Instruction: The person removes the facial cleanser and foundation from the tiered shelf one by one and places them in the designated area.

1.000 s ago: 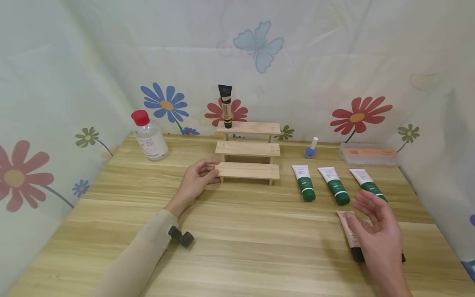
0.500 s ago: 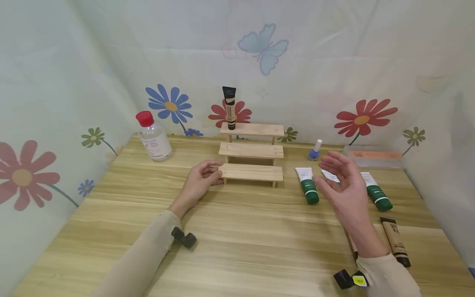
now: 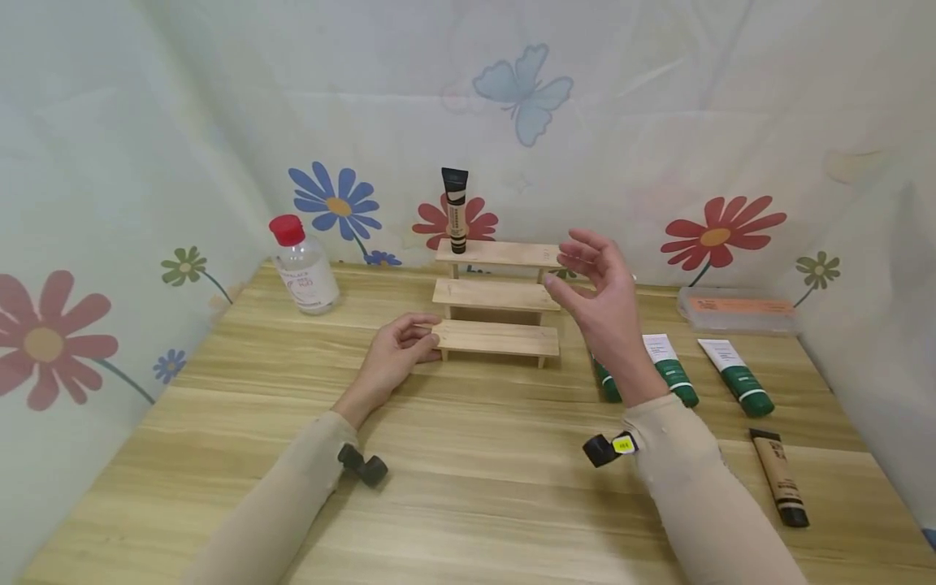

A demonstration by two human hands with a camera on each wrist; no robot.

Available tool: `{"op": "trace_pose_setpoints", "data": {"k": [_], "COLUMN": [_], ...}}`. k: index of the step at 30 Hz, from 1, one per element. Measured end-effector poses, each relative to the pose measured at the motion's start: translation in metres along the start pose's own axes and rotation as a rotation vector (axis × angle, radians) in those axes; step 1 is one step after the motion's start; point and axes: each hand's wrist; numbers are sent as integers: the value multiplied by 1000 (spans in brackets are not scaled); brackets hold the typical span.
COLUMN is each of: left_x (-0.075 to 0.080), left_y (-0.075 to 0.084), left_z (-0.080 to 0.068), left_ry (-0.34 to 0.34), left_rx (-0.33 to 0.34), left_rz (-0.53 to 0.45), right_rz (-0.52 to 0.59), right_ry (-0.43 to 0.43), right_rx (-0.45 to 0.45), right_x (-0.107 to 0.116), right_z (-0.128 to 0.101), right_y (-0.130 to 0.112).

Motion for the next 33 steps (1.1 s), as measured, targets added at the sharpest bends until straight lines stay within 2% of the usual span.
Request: {"op": "trace_pose_setpoints", "data": {"k": [8,14,17,23,33], "left_x": [0,1,1,2,3], "left_y": [2,3,4,4,5], "left_z": [0,-1,-2,-3,-3], "left_ry": [-6,-7,-8,-7,-13], "left_rx": [-4,3,4,6,-10], "left_rz": [-8,-5,-6,-14,1], "right_rz": [26,-36,-46,9,22], "right_ry": [-32,-48,-47,-31,-35], "right_rx": [40,26,12,-1,-18], "right_x": [-30,-49,-57,-71,-85], "right_z": [38,59,67,80,94], "right_y": [17,25,30,42,56]}}
Point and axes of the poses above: each hand's wrist, its own z-axis towards the middle knuckle, its own x-axis out of the back of the hand, y = z × x, and after that the axes turned 13 degrees about z, right-handed
